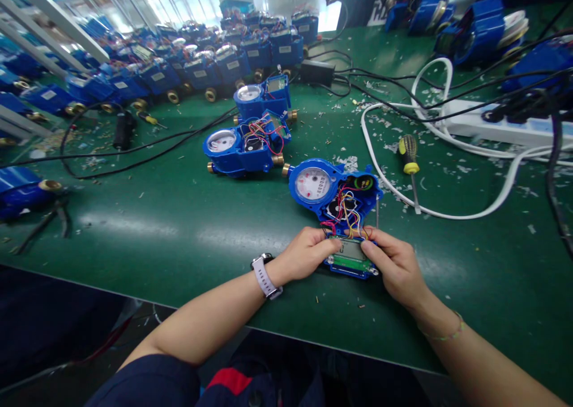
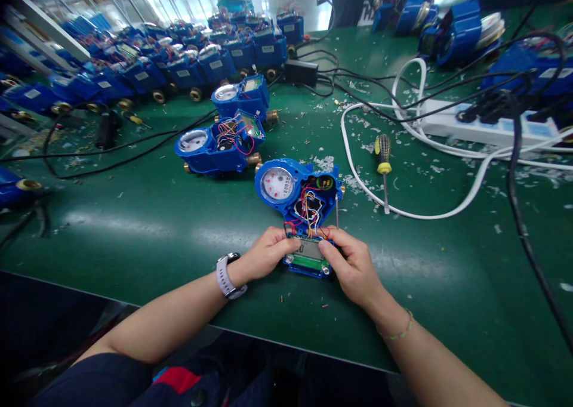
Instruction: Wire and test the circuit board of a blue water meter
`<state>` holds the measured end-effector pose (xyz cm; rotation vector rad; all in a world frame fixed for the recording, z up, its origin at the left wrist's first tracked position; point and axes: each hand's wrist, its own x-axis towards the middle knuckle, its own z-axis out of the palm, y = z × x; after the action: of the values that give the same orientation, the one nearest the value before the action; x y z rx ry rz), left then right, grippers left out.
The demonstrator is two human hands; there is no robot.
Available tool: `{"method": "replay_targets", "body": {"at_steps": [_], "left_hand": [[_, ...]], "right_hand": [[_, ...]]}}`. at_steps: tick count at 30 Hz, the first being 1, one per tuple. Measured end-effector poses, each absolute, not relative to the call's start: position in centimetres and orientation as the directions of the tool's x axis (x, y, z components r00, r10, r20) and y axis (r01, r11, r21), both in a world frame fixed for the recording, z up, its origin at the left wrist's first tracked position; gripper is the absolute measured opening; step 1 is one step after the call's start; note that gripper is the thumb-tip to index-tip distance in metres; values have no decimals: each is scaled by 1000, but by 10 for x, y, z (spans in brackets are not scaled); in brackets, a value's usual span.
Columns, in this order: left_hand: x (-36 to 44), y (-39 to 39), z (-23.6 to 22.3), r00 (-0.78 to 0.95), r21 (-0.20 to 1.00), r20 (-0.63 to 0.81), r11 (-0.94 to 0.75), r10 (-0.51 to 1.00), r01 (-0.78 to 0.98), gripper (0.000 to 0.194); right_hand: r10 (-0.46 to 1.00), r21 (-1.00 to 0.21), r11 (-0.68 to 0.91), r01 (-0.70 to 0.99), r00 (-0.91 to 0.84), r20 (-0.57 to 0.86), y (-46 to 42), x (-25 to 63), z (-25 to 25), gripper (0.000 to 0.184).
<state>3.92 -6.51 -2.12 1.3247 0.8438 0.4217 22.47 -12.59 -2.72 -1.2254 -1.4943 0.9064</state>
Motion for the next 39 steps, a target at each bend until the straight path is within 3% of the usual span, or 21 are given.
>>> {"method": "replay_targets", "body": {"at_steps": [12, 22, 31, 39], "left_hand": [[38, -66, -21, 675, 966, -254, 219, 693, 138, 32], [37, -65, -25, 699, 976, -199, 204, 687, 78, 47], [36, -66, -22, 702, 978, -202, 101, 683, 183, 55], [37, -66, -20, 704, 975, -215, 110, 677, 192, 55]], "right_hand": [[984, -951, 171, 257, 9, 179, -124, 223, -23, 38], [979, -956, 185, 230, 37, 199, -125, 225, -30, 42], [982, -952, 164, 258, 50, 182, -125, 225, -25, 45], [984, -957, 127, 262, 91, 155, -125, 223, -22, 44]]}}
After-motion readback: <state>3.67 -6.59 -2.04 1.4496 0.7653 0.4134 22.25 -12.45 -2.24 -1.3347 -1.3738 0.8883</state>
